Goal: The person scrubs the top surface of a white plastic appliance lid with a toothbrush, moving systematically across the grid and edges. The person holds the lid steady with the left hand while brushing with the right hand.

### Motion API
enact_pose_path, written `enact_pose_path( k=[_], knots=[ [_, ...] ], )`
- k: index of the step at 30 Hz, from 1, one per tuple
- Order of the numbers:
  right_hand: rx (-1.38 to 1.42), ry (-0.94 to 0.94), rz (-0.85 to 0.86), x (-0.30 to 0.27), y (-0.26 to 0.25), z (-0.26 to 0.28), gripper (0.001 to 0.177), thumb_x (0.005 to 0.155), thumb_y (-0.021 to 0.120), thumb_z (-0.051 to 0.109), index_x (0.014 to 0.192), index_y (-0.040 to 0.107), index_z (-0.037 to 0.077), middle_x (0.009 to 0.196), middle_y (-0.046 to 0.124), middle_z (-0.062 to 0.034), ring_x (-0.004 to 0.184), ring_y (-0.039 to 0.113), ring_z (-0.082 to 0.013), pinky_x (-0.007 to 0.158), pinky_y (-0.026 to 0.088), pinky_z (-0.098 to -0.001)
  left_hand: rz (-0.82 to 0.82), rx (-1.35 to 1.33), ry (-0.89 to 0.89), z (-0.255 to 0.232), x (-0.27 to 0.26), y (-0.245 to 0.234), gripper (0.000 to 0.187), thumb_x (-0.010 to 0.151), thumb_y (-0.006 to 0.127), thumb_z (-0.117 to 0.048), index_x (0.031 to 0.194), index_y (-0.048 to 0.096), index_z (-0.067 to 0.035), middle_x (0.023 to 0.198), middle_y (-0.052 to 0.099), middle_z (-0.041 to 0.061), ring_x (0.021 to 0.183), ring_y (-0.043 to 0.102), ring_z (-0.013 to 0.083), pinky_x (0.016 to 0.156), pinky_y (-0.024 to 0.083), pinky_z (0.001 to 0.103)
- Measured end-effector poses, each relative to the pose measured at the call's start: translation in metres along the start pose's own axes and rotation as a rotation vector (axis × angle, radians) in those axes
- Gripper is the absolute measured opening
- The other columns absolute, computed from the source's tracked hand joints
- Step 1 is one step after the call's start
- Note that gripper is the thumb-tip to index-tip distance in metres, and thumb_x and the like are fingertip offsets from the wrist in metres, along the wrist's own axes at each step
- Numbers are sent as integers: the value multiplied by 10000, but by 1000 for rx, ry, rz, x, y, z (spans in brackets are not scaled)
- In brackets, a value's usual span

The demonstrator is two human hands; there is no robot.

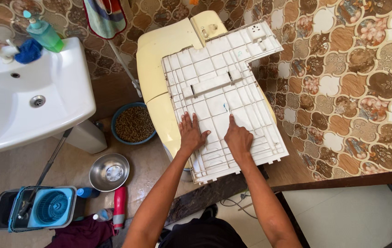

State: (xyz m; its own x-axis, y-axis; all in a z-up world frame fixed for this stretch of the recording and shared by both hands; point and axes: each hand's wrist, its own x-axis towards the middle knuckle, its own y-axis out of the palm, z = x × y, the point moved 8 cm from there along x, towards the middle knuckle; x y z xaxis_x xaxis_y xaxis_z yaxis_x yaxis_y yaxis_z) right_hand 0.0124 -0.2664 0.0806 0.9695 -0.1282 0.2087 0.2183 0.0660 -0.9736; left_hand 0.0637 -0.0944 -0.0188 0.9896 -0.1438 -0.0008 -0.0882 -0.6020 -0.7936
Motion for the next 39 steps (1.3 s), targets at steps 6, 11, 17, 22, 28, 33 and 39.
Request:
enact_pose_path(
  k=[6,11,17,22,28,33,39],
  knots=[
    [34,-20,59,4,-7,-6,444,994,532,238,1431,606,202,539,634,-173,471,642,-340,470,495,-497,-3,4,6,1,4,2,1069,898,647,-602,1619,119,-16,1677,-23,292,1567,-51,426,1247,1,540],
    [14,18,17,-4,-18,-16,459,994,530,205,1448,603,202,495,615,-154,426,612,-344,436,453,-505,-27,-5,19,2,-1,3,1068,896,646,-602,1621,129,-12,1682,-9,287,1571,-44,423,1250,5,534],
    [47,72,42,-7,-13,-24,479,1000,512,175,1474,577,144,484,601,-148,411,619,-328,426,464,-500,-31,-19,23,1,1,2,1055,897,651,-595,1615,148,-8,1683,-3,289,1570,-39,426,1248,5,536],
    [93,8,11,19,-8,-25,415,1014,542,233,1418,620,179,541,619,-191,488,632,-377,489,480,-523,-38,-19,25,3,3,4,1048,899,649,-601,1615,157,-15,1684,2,286,1572,-31,424,1250,9,541],
    [93,-12,40,52,-2,-12,483,983,536,167,1463,578,138,585,655,-198,513,657,-377,498,500,-521,-19,7,20,2,5,3,1063,893,653,-604,1614,132,-23,1678,-8,291,1568,-42,431,1245,11,545],
    [112,5,103,21,-11,-20,478,977,544,166,1452,583,125,630,672,-223,555,676,-384,527,505,-520,-25,13,34,-15,-3,-16,1067,897,656,-592,1624,122,-22,1674,-13,307,1560,-45,438,1245,26,553],
    [149,-24,51,39,-15,-27,468,941,540,116,1402,616,106,688,698,-204,608,686,-383,548,522,-526,232,279,-93,-16,6,-5,840,936,682,-513,1603,216,-304,1712,-48,296,1600,-42,436,1217,193,592]
  ],
)
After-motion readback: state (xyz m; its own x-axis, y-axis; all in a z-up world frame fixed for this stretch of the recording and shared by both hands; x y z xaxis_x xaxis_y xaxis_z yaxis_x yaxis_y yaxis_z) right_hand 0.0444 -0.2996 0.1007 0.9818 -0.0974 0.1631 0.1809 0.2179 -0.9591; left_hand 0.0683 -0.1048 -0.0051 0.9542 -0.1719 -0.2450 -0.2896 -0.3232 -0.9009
